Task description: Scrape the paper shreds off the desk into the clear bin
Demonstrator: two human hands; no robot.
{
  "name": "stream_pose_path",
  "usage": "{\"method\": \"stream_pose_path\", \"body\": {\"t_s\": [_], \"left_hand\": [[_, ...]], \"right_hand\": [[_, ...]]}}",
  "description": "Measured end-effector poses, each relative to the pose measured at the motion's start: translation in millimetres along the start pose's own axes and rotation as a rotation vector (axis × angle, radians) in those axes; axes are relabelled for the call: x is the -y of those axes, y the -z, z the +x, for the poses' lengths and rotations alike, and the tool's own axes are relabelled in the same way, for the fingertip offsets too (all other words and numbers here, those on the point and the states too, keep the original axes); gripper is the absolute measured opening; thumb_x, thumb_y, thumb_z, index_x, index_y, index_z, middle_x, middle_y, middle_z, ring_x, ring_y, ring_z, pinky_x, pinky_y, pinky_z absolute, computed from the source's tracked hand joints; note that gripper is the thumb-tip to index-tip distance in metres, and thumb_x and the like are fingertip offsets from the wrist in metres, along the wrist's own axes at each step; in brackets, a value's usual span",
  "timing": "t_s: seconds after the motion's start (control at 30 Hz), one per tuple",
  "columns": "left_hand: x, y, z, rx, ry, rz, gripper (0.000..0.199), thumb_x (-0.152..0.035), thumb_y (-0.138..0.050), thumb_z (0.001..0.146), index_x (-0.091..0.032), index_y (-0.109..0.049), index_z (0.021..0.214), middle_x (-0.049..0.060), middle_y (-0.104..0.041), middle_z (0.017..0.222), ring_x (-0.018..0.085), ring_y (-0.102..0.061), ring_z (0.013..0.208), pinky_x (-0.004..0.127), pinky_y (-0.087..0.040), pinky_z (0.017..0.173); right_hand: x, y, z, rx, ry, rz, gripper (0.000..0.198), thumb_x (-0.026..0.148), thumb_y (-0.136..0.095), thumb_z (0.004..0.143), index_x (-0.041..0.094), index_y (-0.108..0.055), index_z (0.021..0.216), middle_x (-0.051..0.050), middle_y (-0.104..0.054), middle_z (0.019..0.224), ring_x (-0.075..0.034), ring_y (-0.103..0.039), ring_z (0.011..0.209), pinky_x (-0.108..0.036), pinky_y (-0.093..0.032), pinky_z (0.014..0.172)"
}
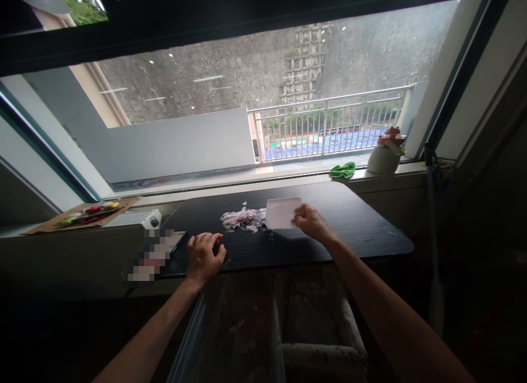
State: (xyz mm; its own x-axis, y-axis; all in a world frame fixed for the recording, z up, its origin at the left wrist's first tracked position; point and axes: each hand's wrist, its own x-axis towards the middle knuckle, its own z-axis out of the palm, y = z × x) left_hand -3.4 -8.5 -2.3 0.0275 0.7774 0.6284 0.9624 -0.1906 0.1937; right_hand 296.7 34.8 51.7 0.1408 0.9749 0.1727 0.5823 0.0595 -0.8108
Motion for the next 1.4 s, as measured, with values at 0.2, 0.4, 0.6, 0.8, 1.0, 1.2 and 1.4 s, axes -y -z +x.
{"method": "stream_pose_path", "body": {"t_s": [0.2,0.4,0.6,0.8,1.0,1.2,1.4], "left_hand": [[-1,1,0,0.000,-0.005,0.000,0.023,-0.022,-0.051,0.078,-0.020,-0.064,0.096,0.009,-0.067,0.095,0.029,-0.055,0.105,0.053,-0.028,0.105],[-1,1,0,0.011,0.011,0.004,0.023,-0.022,-0.051,0.077,-0.019,-0.064,0.097,0.009,-0.066,0.093,0.029,-0.055,0.104,0.054,-0.028,0.105],[-1,1,0,0.009,0.007,0.001,0.022,-0.022,-0.051,0.077,-0.021,-0.063,0.096,0.008,-0.066,0.092,0.029,-0.055,0.103,0.053,-0.029,0.105],[-1,0,0,-0.001,0.011,-0.006,0.023,-0.022,-0.051,0.077,-0.021,-0.063,0.096,0.008,-0.066,0.091,0.029,-0.055,0.104,0.053,-0.028,0.105],[-1,1,0,0.017,0.016,0.002,0.023,-0.022,-0.051,0.078,-0.020,-0.064,0.097,0.009,-0.066,0.093,0.029,-0.055,0.104,0.053,-0.028,0.106],[-1,1,0,0.027,0.019,0.001,0.024,-0.022,-0.051,0.078,-0.018,-0.064,0.098,0.010,-0.066,0.094,0.029,-0.055,0.106,0.053,-0.027,0.107],[-2,1,0,0.023,0.021,0.004,0.023,-0.021,-0.052,0.078,-0.018,-0.063,0.098,0.009,-0.066,0.095,0.029,-0.056,0.106,0.053,-0.028,0.106]], "right_hand": [[-4,16,-12,0.093,-0.030,0.051,0.009,0.021,-0.059,0.071,0.020,-0.059,0.080,-0.004,-0.069,0.079,-0.016,-0.063,0.071,-0.024,-0.047,0.060],[-13,16,-24,-0.037,-0.029,-0.067,0.009,0.023,-0.059,0.070,0.020,-0.060,0.079,-0.005,-0.069,0.079,-0.019,-0.063,0.072,-0.027,-0.047,0.062],[-16,0,-35,-0.027,-0.002,-0.008,0.008,0.027,-0.056,0.074,0.021,-0.058,0.079,-0.004,-0.069,0.080,-0.020,-0.064,0.077,-0.028,-0.048,0.066],[-19,-2,-28,-0.051,-0.004,-0.010,0.013,0.029,-0.058,0.074,0.021,-0.058,0.084,-0.007,-0.070,0.089,-0.022,-0.065,0.085,-0.031,-0.048,0.072],[-14,-14,-21,-0.047,0.030,0.008,0.015,0.029,-0.057,0.075,0.021,-0.057,0.088,-0.007,-0.071,0.091,-0.022,-0.065,0.086,-0.031,-0.048,0.074],[-10,-21,-28,0.042,0.067,0.054,0.011,0.028,-0.055,0.075,0.022,-0.056,0.084,-0.006,-0.071,0.087,-0.021,-0.066,0.084,-0.030,-0.048,0.072],[-24,-5,-58,-0.131,0.039,-0.044,0.020,0.039,-0.053,0.074,0.022,-0.053,0.083,-0.007,-0.067,0.079,-0.023,-0.062,0.072,-0.033,-0.046,0.063]]}}
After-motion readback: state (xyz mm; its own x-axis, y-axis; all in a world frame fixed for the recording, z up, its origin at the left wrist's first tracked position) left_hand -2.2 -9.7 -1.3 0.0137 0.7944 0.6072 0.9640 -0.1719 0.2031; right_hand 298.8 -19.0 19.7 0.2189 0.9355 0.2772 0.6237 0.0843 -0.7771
